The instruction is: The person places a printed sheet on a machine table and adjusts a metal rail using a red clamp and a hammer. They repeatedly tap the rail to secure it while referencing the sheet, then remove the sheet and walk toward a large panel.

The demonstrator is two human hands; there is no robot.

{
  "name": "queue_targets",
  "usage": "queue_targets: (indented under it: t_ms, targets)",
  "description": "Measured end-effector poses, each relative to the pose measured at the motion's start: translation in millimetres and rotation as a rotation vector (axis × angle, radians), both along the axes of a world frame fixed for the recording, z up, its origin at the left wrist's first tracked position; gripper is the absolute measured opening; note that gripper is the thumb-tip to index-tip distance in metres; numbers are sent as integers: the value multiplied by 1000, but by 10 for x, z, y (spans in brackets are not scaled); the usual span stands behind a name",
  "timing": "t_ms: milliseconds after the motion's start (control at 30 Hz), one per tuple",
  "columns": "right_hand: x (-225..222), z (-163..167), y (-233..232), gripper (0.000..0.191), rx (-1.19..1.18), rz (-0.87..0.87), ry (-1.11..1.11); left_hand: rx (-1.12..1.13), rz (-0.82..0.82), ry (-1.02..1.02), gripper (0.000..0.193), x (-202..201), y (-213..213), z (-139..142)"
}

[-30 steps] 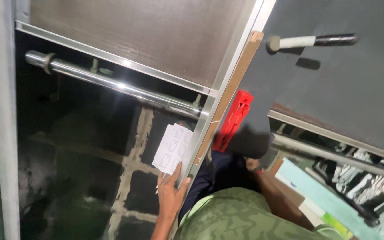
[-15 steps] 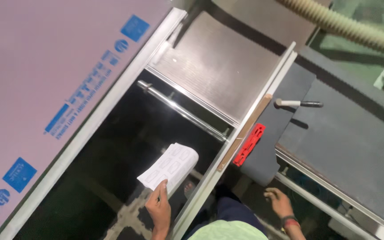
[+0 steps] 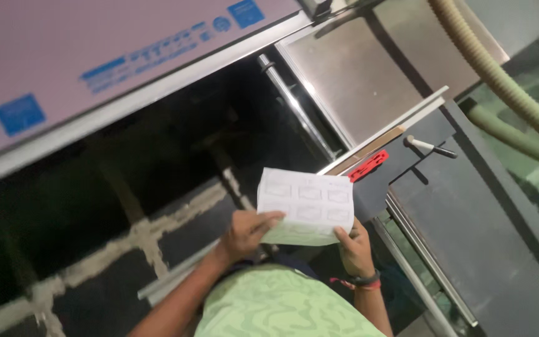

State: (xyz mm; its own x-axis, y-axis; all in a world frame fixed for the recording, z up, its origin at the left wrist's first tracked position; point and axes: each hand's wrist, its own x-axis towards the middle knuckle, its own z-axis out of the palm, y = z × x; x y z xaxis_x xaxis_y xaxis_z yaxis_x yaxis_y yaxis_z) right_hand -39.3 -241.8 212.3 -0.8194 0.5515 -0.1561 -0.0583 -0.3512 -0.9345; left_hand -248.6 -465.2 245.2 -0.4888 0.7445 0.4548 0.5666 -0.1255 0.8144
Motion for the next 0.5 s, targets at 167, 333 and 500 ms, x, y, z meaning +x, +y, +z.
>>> queue_targets:
  t_ms: [167,333,500]
  targets:
    - [245,-260,-110,43,340,46,-158,130,304,-89,58,457,-785,-327]
    - [715,-990,101,35,774,125,-388,-267,912,-269,11,1116,-1875,-1154]
    - [1620,-1750,-299,37,760,198,-488,-511,1144,-476,55,2024,-3010,-1849]
